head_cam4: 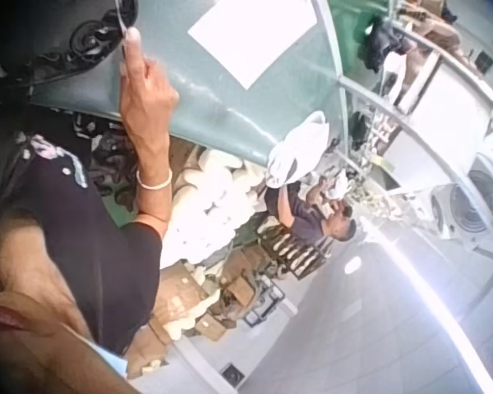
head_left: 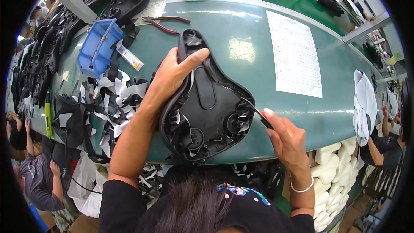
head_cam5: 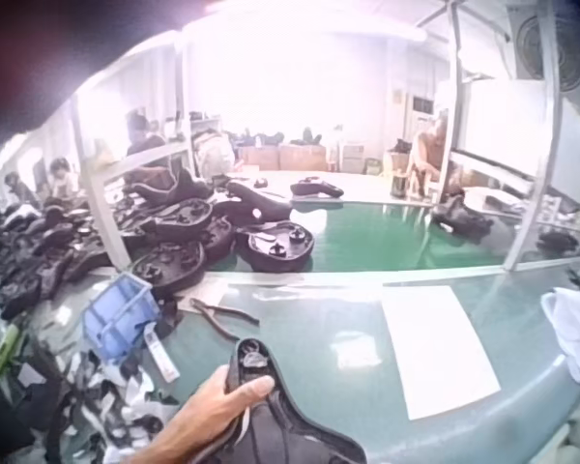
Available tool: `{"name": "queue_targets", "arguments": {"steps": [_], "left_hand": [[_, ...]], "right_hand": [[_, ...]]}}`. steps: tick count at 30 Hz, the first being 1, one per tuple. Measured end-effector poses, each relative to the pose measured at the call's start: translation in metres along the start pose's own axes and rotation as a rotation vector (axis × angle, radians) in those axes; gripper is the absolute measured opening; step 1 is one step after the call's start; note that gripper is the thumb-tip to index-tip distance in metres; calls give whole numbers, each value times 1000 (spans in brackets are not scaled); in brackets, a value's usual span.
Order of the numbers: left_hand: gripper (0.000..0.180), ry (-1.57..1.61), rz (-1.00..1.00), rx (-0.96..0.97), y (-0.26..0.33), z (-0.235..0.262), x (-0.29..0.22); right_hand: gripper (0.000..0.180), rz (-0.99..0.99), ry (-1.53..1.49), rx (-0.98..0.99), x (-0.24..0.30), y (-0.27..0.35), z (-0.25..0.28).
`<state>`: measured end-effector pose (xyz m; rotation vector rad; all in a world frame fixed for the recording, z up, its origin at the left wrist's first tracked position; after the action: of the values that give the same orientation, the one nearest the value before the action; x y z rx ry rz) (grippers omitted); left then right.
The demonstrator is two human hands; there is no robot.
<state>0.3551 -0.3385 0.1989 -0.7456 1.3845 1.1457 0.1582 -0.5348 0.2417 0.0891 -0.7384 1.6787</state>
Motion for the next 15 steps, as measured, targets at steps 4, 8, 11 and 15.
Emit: {"name": "queue_targets", "arguments": {"steps": [4,8,11,15], "left_hand": [[60,-77,-9,-37,-2,-7,-17],[46,-81,5,-177,22,-2,-19],[42,0,-126,-307,46,4,-15],[46,172,-122,-352,79,18,-10]], "right_hand": [[67,-27,263,234,3,-1,-8],[69,-287,150,249,12,42,-28],[62,-424,-17,58,38,71,-33],[53,-620,-189,142,39,81,-27]]}}
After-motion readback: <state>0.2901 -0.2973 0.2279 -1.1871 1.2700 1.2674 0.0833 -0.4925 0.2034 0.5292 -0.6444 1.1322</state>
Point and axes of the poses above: each hand's wrist, its own y-axis away from the middle knuckle, its own z-axis out of the back of the hand, x = y × z, the point moved 7 cm from there along -y, towards the middle knuckle, and after that the axes turned 4 degrees about -x, right-handed, at the moved point
